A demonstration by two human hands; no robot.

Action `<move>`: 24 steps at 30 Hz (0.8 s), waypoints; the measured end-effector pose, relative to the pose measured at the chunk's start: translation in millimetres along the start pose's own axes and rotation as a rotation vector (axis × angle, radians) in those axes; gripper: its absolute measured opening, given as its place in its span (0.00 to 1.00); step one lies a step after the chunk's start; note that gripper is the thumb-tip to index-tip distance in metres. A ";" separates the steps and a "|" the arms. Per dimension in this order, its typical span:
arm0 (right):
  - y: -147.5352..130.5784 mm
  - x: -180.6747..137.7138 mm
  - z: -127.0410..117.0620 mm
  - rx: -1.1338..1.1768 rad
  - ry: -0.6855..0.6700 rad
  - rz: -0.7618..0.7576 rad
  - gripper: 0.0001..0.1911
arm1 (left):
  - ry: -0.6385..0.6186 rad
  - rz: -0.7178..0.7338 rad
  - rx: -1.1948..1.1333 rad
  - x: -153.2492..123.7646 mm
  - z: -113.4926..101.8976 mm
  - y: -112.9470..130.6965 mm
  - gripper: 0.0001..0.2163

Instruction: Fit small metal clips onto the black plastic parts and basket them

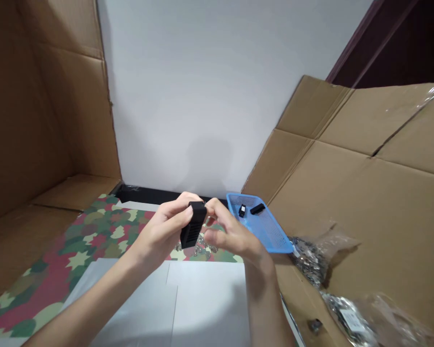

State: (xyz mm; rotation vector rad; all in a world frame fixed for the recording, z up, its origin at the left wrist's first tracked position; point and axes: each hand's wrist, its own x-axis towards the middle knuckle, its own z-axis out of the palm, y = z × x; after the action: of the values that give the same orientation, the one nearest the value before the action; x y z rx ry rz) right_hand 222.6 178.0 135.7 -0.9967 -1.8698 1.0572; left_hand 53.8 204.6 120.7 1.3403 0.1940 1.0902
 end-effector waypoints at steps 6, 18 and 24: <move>2.9 8.3 17.7 0.096 0.034 -0.103 0.16 | -0.007 -0.026 -0.172 -1.2 -0.4 -5.0 0.10; -9.6 1.8 26.1 0.341 -0.039 0.008 0.16 | -0.019 0.081 -0.113 -2.2 -6.2 7.7 0.08; -2.1 4.0 30.7 0.388 -0.103 -0.106 0.18 | -0.033 0.149 -0.085 -4.7 -3.6 10.2 0.08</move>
State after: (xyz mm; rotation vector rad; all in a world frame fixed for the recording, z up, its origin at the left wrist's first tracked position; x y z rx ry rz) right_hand 193.6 171.2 127.0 -0.6227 -1.6873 1.3618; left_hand 43.7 202.1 126.1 1.3118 0.0226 1.1870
